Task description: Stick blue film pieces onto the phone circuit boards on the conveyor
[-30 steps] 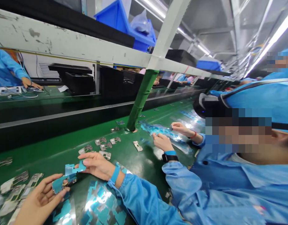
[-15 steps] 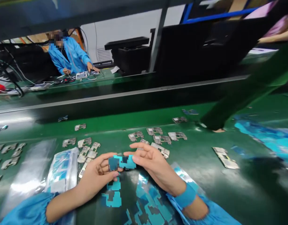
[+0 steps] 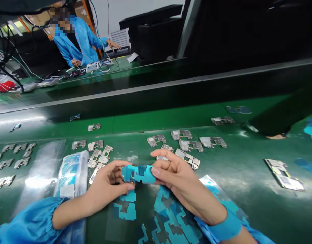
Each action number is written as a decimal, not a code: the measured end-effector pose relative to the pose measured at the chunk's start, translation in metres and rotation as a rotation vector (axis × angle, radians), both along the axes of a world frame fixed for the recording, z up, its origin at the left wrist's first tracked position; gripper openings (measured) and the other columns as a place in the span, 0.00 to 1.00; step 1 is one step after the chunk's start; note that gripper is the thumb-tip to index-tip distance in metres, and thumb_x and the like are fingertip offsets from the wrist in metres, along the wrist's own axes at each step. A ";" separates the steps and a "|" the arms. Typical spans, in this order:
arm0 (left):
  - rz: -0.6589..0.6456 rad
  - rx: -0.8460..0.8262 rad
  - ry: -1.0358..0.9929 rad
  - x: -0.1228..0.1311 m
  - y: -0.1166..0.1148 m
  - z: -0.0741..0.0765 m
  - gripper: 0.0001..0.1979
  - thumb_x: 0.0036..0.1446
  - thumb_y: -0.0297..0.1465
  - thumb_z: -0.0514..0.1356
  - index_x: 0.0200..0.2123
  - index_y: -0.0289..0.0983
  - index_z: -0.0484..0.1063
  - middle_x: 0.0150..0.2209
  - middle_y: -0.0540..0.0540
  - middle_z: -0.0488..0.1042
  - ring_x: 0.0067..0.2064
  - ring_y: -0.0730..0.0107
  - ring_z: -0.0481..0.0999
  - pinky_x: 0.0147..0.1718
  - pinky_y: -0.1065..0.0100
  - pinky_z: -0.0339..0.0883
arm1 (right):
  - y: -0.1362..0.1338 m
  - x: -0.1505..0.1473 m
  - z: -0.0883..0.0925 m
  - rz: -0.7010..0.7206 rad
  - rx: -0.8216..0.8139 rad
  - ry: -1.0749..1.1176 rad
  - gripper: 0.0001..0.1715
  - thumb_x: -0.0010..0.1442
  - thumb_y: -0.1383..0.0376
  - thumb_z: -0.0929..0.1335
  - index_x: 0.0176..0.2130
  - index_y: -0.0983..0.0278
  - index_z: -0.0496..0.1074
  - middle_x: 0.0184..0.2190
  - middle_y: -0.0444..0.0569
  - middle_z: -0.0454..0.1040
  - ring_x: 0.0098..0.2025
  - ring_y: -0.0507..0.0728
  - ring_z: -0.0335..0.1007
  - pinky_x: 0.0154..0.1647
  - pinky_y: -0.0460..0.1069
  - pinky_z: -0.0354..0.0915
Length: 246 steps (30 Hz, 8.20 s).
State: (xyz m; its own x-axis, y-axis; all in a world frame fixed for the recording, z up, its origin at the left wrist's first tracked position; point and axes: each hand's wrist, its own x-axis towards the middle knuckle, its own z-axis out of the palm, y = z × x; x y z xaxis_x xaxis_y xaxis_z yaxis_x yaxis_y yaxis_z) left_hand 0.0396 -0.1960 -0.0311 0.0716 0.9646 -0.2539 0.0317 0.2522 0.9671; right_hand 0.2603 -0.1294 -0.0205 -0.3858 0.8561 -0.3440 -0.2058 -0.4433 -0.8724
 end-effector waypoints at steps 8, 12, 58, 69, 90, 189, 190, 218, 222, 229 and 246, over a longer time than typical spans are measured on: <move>0.003 0.380 0.379 -0.005 0.000 0.000 0.19 0.53 0.38 0.74 0.47 0.41 0.78 0.42 0.45 0.77 0.33 0.69 0.76 0.34 0.65 0.75 | -0.011 -0.011 -0.006 -0.071 -0.132 0.160 0.34 0.46 0.50 0.81 0.51 0.54 0.80 0.35 0.47 0.76 0.34 0.61 0.80 0.45 0.64 0.78; 0.023 0.559 0.557 -0.006 -0.001 0.000 0.17 0.56 0.35 0.72 0.47 0.40 0.76 0.37 0.47 0.76 0.34 0.67 0.75 0.33 0.66 0.73 | -0.014 -0.016 -0.009 -0.083 -0.071 0.151 0.38 0.46 0.54 0.82 0.56 0.51 0.76 0.43 0.48 0.77 0.39 0.59 0.80 0.50 0.62 0.77; 0.100 0.023 0.480 -0.103 0.126 0.034 0.17 0.68 0.36 0.64 0.55 0.35 0.72 0.53 0.41 0.75 0.49 0.58 0.79 0.47 0.53 0.77 | 0.013 -0.013 -0.036 -0.363 0.191 0.090 0.25 0.42 0.51 0.84 0.36 0.61 0.82 0.31 0.45 0.81 0.36 0.56 0.79 0.50 0.55 0.78; 0.151 -0.108 -0.263 -0.027 0.013 0.037 0.15 0.59 0.39 0.70 0.33 0.35 0.70 0.28 0.54 0.68 0.28 0.77 0.70 0.26 0.75 0.65 | -0.005 -0.017 -0.013 -0.164 0.132 0.252 0.22 0.42 0.51 0.84 0.32 0.59 0.81 0.32 0.43 0.78 0.41 0.59 0.79 0.59 0.65 0.71; -0.184 -0.027 0.055 -0.015 -0.032 0.011 0.21 0.54 0.37 0.70 0.48 0.38 0.71 0.28 0.51 0.77 0.29 0.68 0.78 0.31 0.67 0.71 | -0.027 -0.007 0.000 0.266 0.044 -0.095 0.41 0.54 0.56 0.81 0.61 0.56 0.66 0.30 0.41 0.78 0.29 0.51 0.72 0.32 0.45 0.66; -0.153 -0.449 -0.660 -0.026 -0.016 0.004 0.15 0.64 0.40 0.68 0.42 0.33 0.81 0.35 0.41 0.80 0.38 0.64 0.86 0.29 0.76 0.80 | -0.032 -0.012 0.020 0.175 0.072 -0.425 0.31 0.44 0.48 0.82 0.42 0.58 0.76 0.24 0.43 0.78 0.27 0.54 0.74 0.29 0.46 0.71; -0.157 -0.452 -0.650 -0.025 -0.015 0.005 0.15 0.63 0.41 0.69 0.42 0.33 0.81 0.34 0.41 0.80 0.38 0.65 0.85 0.29 0.76 0.80 | -0.032 -0.012 0.019 0.178 0.069 -0.421 0.30 0.44 0.48 0.82 0.42 0.58 0.76 0.23 0.43 0.78 0.27 0.54 0.74 0.30 0.46 0.71; -0.113 -0.442 -0.534 -0.021 -0.015 0.008 0.09 0.60 0.35 0.71 0.41 0.35 0.84 0.40 0.44 0.82 0.35 0.69 0.85 0.29 0.77 0.79 | -0.030 -0.013 0.015 0.186 -0.017 -0.397 0.28 0.42 0.53 0.84 0.38 0.58 0.73 0.23 0.41 0.78 0.27 0.51 0.71 0.29 0.43 0.67; -0.113 -0.445 -0.529 -0.022 -0.016 0.007 0.08 0.60 0.32 0.70 0.42 0.35 0.84 0.41 0.43 0.82 0.36 0.68 0.86 0.29 0.76 0.79 | -0.031 -0.013 0.014 0.184 -0.001 -0.432 0.27 0.44 0.52 0.82 0.38 0.58 0.72 0.24 0.43 0.78 0.27 0.52 0.71 0.28 0.44 0.67; -0.114 -0.443 -0.517 -0.022 -0.016 0.009 0.09 0.61 0.34 0.70 0.41 0.35 0.83 0.40 0.43 0.82 0.35 0.69 0.85 0.29 0.77 0.78 | -0.030 -0.014 0.014 0.202 0.005 -0.452 0.27 0.45 0.50 0.81 0.38 0.58 0.71 0.24 0.44 0.79 0.26 0.53 0.72 0.28 0.46 0.68; -0.130 -0.437 -0.472 -0.021 -0.015 0.007 0.08 0.63 0.33 0.69 0.42 0.35 0.83 0.42 0.43 0.82 0.35 0.70 0.85 0.29 0.76 0.77 | -0.030 -0.014 0.007 0.164 0.090 -0.453 0.24 0.43 0.54 0.82 0.34 0.58 0.73 0.21 0.43 0.78 0.24 0.54 0.74 0.26 0.46 0.71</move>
State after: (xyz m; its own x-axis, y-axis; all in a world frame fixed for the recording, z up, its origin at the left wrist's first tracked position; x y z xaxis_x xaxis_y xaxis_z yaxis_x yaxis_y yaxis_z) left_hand 0.0189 -0.2110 -0.0237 0.3803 0.7558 -0.5330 -0.3143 0.6476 0.6941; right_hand 0.2466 -0.1595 -0.0137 -0.3464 0.8309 -0.4354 0.2697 -0.3564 -0.8946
